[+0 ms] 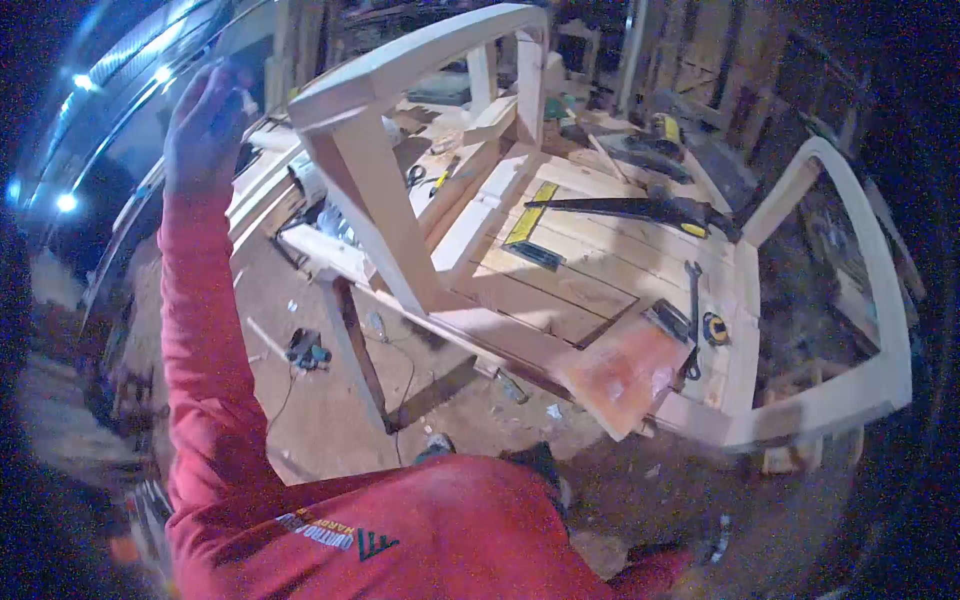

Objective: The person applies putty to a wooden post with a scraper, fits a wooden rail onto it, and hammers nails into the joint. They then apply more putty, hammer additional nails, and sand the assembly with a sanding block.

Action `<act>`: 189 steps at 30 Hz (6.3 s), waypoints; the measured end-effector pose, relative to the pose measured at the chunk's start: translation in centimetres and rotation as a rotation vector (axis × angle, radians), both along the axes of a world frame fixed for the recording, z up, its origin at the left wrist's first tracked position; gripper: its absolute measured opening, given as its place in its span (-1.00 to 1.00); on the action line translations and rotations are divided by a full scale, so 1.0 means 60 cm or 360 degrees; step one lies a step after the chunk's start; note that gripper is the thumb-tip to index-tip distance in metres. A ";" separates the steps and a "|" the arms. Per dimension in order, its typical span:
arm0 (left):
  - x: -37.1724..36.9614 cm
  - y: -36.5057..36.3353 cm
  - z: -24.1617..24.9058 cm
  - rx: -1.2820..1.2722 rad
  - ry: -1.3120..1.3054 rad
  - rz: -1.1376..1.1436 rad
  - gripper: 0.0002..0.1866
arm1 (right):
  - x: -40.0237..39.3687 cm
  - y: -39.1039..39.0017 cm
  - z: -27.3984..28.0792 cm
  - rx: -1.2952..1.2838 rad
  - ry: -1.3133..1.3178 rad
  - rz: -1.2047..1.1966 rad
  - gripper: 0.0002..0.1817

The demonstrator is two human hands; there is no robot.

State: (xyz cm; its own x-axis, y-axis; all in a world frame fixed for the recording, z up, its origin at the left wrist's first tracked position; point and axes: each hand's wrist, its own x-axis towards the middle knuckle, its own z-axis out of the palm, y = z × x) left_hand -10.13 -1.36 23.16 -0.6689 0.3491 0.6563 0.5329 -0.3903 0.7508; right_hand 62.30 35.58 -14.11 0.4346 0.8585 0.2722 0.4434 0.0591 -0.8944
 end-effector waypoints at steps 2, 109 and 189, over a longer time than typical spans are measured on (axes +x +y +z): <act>-0.082 0.036 0.026 -0.0207 0.0106 -0.0154 -0.75 | 0.007 -0.071 0.098 0.0248 0.0063 -0.0151 -0.53; -0.154 0.195 -0.112 0.0260 -0.1396 -0.2031 -0.60 | -1.001 -0.155 0.755 0.1089 -0.1020 0.1758 -0.33; -0.163 0.211 -0.115 -0.0109 -0.1297 -0.1872 -0.33 | -0.977 -0.175 0.880 0.1356 -0.0705 0.1600 -0.47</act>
State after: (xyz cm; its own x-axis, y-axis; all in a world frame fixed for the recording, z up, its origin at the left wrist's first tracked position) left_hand -19.90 11.30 16.23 -0.1491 0.9691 0.1966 -0.6497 -0.2459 0.7194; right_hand 3.68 25.09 38.67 -0.5226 0.2498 0.8152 0.1202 0.9681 -0.2197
